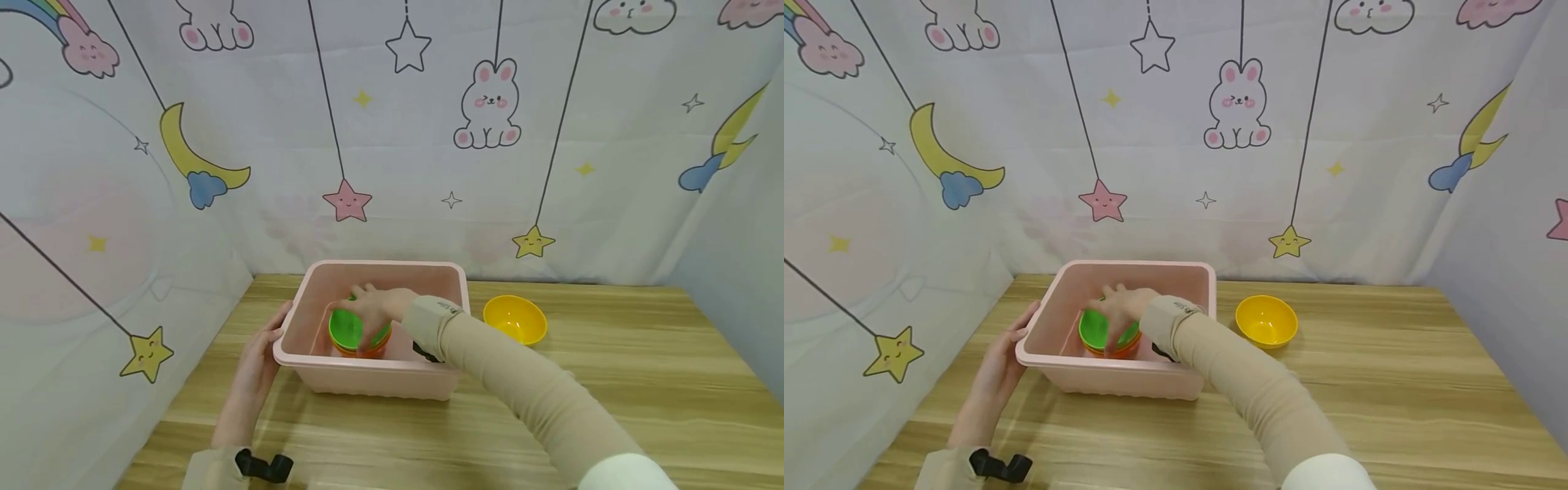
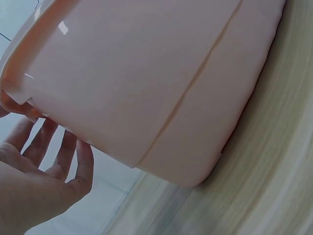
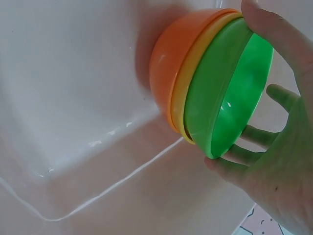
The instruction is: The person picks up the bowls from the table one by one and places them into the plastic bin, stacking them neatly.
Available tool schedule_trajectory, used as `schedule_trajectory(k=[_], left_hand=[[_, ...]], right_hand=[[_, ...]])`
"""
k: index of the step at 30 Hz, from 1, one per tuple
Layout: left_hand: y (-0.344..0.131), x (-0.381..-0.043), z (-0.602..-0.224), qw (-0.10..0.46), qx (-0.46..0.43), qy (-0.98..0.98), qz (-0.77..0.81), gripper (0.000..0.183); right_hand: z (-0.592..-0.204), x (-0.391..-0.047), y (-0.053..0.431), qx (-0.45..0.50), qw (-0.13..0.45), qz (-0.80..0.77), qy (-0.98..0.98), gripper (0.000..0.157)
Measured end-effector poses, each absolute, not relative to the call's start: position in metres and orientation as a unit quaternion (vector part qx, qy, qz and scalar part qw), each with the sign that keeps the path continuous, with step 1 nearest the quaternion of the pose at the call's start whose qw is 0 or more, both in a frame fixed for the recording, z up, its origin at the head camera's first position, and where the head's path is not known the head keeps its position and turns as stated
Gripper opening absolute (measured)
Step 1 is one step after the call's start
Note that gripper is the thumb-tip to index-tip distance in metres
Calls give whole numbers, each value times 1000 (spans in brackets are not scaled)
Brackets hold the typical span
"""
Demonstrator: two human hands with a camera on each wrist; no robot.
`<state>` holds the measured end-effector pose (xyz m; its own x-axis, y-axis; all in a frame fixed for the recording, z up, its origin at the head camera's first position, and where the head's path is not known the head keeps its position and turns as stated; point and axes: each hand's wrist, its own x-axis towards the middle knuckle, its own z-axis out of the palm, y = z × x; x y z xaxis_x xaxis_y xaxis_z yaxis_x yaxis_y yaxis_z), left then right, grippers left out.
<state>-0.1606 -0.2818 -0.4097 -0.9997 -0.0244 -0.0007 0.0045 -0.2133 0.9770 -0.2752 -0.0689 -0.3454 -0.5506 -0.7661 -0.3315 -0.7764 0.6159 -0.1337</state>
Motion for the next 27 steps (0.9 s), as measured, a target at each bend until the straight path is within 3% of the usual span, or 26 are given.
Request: schedule_trajectory(k=[27], left_hand=[[-280,-160,-408,8,7,-630,-776,55]], right_hand=[[-348,-274,-68,-430,195,5,881,97]])
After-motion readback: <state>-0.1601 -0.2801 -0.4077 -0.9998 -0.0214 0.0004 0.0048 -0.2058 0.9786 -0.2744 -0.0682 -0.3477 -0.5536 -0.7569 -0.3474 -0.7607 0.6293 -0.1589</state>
